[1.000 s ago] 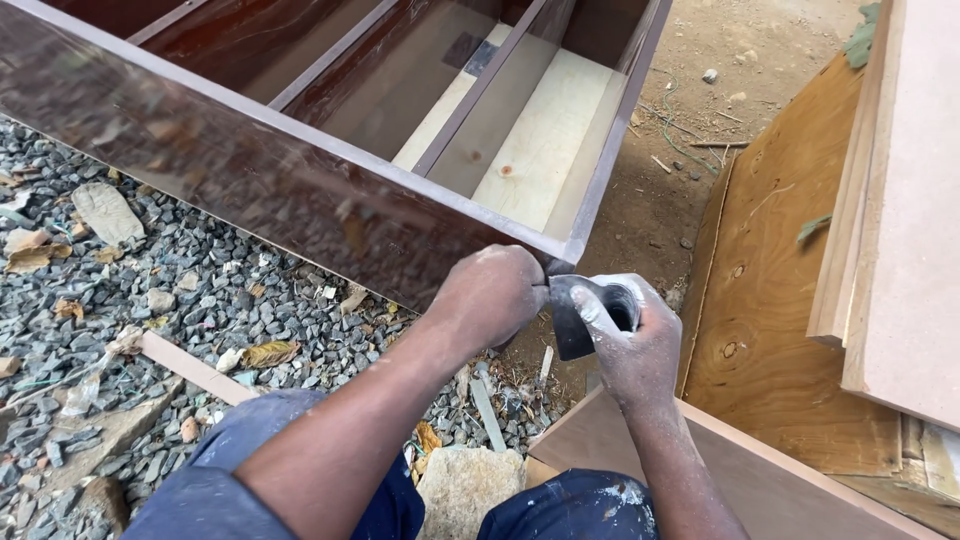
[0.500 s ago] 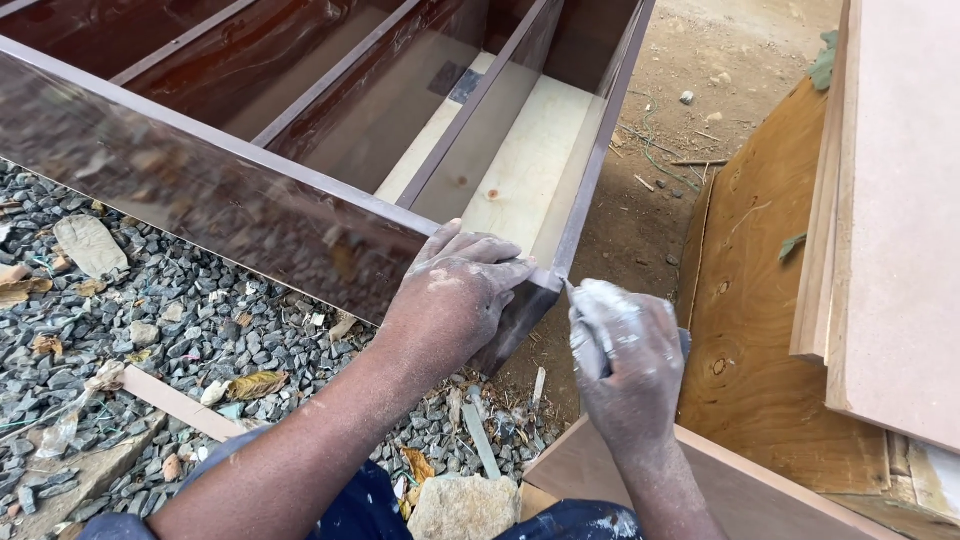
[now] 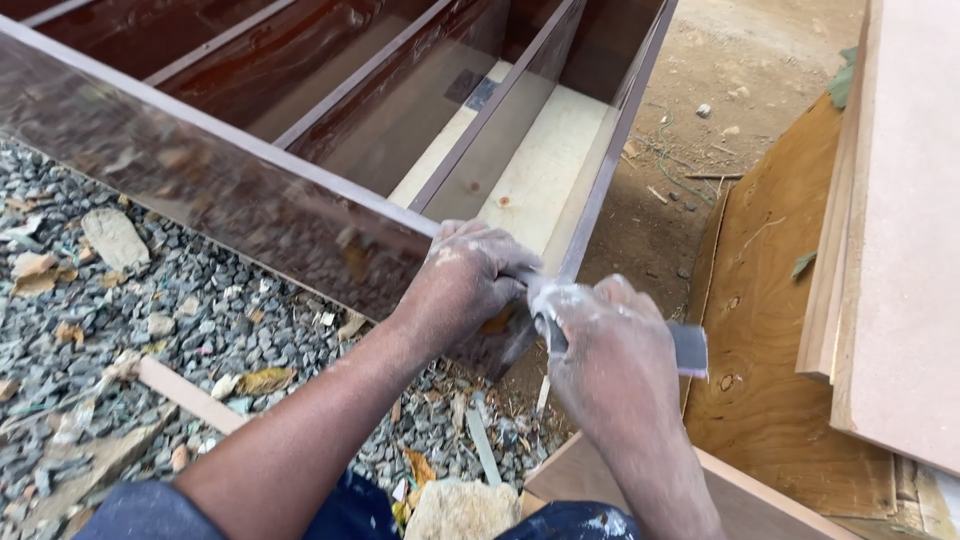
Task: The person uses a sanding block to smooth the edges and interior surfaces of a wooden drawer or cabinet. They work on the exterior corners and then move to the interior dividers and bottom panels.
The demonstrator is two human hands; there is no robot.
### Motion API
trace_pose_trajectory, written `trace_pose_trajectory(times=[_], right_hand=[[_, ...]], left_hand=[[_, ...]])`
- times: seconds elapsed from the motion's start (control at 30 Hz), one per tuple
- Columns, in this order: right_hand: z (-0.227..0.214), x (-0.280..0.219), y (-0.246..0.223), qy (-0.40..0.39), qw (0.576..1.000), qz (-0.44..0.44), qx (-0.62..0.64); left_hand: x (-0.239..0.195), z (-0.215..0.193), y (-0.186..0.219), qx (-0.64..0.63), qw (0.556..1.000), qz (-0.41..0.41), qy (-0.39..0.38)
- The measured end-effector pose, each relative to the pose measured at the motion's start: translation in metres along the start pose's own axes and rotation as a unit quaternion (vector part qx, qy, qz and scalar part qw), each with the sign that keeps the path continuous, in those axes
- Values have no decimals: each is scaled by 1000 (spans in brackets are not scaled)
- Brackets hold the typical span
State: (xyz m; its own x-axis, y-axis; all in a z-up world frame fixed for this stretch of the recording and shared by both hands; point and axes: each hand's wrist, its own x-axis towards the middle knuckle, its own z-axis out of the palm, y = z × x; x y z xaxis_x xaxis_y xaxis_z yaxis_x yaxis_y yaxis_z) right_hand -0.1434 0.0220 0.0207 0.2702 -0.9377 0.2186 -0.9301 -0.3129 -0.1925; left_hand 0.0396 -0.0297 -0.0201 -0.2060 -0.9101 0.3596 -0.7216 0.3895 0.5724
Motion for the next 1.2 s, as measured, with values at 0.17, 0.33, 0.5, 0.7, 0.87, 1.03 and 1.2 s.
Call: trace_pose_trajectory(times=[0.17, 0.33, 0.5, 0.7, 0.87, 1.03, 1.2], right_hand=[[-48, 3, -36, -28, 955, 228, 189], [-2, 29, -10, 16, 915, 279, 290], [23, 36, -11, 70, 841, 317, 433], [-3, 37, -37, 43, 790, 436, 428], [-45, 33, -62, -133, 714, 556, 404], [-102, 8, -91, -119, 669, 614, 400], [-165, -38, -114, -197, 553, 666, 461]], left_hand=[[-1, 2, 1, 54, 997, -7, -50], [6, 0, 22, 48, 994, -71, -65], [13, -6, 28, 39, 992, -64, -104], [1, 0, 15, -29, 993, -58, -103], [-17, -26, 36, -91, 985, -79, -126], [-44, -94, 109, -327, 847, -400, -129], [-64, -146, 154, -356, 694, -621, -80]])
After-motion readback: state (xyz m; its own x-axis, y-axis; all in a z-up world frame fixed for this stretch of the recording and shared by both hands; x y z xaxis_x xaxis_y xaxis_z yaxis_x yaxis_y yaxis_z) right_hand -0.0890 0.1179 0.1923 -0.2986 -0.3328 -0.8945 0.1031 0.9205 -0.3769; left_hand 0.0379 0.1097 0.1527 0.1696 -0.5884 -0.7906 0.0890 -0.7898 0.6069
